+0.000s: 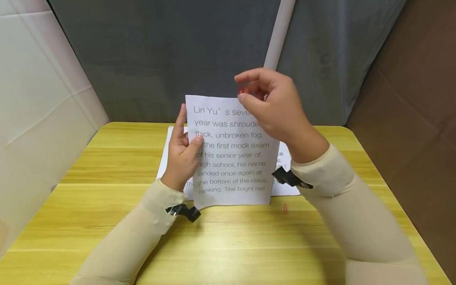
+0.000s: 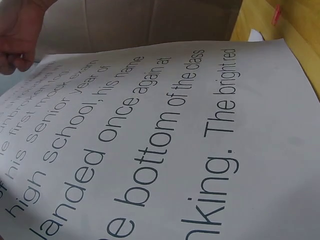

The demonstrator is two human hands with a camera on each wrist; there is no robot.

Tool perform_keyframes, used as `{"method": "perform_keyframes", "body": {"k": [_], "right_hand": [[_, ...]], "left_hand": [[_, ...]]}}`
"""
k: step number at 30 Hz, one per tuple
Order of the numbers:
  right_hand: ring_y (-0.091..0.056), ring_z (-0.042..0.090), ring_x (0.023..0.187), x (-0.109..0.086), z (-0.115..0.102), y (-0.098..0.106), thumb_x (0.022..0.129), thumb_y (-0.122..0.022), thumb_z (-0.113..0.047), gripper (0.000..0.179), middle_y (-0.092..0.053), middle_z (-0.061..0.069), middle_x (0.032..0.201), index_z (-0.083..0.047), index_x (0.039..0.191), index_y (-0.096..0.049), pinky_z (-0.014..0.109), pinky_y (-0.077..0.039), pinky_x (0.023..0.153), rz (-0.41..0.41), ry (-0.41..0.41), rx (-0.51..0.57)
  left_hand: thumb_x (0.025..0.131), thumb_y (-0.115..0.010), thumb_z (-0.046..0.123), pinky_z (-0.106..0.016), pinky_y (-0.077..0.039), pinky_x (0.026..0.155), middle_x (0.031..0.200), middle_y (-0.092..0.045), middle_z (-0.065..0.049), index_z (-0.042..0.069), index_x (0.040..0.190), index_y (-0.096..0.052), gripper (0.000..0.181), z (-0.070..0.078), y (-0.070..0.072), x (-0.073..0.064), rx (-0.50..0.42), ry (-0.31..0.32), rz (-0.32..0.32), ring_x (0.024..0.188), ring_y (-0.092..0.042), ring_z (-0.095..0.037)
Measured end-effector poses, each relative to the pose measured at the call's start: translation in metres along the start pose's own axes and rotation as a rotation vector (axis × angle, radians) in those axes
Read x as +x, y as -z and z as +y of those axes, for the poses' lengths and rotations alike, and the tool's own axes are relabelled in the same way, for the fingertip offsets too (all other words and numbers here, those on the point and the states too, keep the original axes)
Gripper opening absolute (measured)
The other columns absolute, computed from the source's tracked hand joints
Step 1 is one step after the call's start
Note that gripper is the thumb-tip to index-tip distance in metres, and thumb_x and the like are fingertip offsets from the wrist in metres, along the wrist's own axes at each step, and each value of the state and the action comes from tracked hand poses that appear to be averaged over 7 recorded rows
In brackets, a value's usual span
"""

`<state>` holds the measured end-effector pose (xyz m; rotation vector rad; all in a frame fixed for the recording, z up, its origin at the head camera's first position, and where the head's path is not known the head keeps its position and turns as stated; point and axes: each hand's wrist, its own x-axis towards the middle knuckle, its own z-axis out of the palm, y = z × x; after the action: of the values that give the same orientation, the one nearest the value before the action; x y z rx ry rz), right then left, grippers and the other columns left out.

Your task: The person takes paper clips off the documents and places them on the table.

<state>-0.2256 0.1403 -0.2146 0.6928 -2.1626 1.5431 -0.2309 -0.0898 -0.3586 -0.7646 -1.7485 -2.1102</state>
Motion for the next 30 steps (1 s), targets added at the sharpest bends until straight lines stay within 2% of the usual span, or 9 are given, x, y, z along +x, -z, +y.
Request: {"method": "perform_keyframes", "body": {"k": [4,9,11,15,20,26,30], "right_hand": [[-0.059,0.020,0.067,-0.009,0.004,0.011,0.094,-0.068,0.002,0.026,-0.071,0.003,0.085,-0.008,0.115,-0.080,0.020,-0.049,0.058,-0.004,-0.021,0.015],[-0.059,0.018,0.067,-0.023,0.010,0.027,0.093,-0.069,0.006,0.029,-0.071,0.003,0.085,-0.007,0.116,-0.079,0.019,-0.046,0.056,-0.021,-0.047,0.047],[-0.058,0.018,0.069,-0.029,0.013,0.033,0.094,-0.069,0.006,0.030,-0.070,0.003,0.087,-0.005,0.120,-0.078,0.019,-0.046,0.057,-0.032,-0.064,0.008],[-0.058,0.018,0.072,-0.041,0.020,0.045,0.094,-0.069,0.006,0.032,-0.070,0.003,0.090,0.000,0.125,-0.075,0.017,-0.048,0.060,-0.048,-0.097,-0.005],[-0.060,0.018,0.075,-0.055,0.029,0.057,0.096,-0.069,0.004,0.030,-0.069,0.002,0.091,0.000,0.125,-0.074,0.016,-0.053,0.065,-0.062,-0.179,-0.053],[-0.062,0.020,0.083,-0.070,0.041,0.065,0.098,-0.071,-0.002,0.033,-0.068,0.001,0.095,-0.004,0.131,-0.071,0.018,-0.058,0.073,-0.091,-0.322,-0.129],[-0.064,0.018,0.086,-0.080,0.050,0.069,0.098,-0.072,-0.005,0.034,-0.067,0.000,0.097,-0.008,0.132,-0.070,0.018,-0.059,0.077,-0.131,-0.351,-0.136]], "left_hand": [[0.106,-0.043,-0.006,-0.037,-0.067,0.073,0.141,-0.068,-0.016,0.037,0.169,-0.020,0.080,0.000,0.000,0.000,-0.006,-0.002,-0.003,0.095,-0.080,-0.018],[0.106,-0.043,-0.006,-0.037,-0.067,0.073,0.142,-0.068,-0.015,0.040,0.169,-0.021,0.081,0.002,0.000,0.001,-0.010,-0.005,-0.003,0.096,-0.080,-0.019],[0.106,-0.042,-0.007,-0.036,-0.067,0.073,0.142,-0.068,-0.015,0.041,0.169,-0.021,0.081,0.002,-0.001,0.001,-0.012,-0.007,-0.002,0.096,-0.080,-0.018],[0.106,-0.042,-0.007,-0.038,-0.067,0.075,0.142,-0.067,-0.015,0.040,0.169,-0.021,0.081,0.002,-0.001,0.002,-0.019,-0.009,-0.001,0.096,-0.080,-0.018],[0.106,-0.042,-0.007,-0.037,-0.067,0.075,0.142,-0.067,-0.016,0.039,0.169,-0.021,0.081,0.002,-0.001,0.002,-0.022,-0.007,0.000,0.096,-0.080,-0.018],[0.106,-0.041,-0.007,-0.036,-0.067,0.074,0.142,-0.067,-0.017,0.038,0.169,-0.020,0.081,0.001,0.000,0.002,-0.032,-0.011,-0.001,0.096,-0.080,-0.018],[0.105,-0.042,-0.008,-0.036,-0.067,0.074,0.142,-0.067,-0.016,0.035,0.170,-0.020,0.081,0.001,0.000,0.002,-0.022,-0.014,0.002,0.096,-0.080,-0.018]]}}
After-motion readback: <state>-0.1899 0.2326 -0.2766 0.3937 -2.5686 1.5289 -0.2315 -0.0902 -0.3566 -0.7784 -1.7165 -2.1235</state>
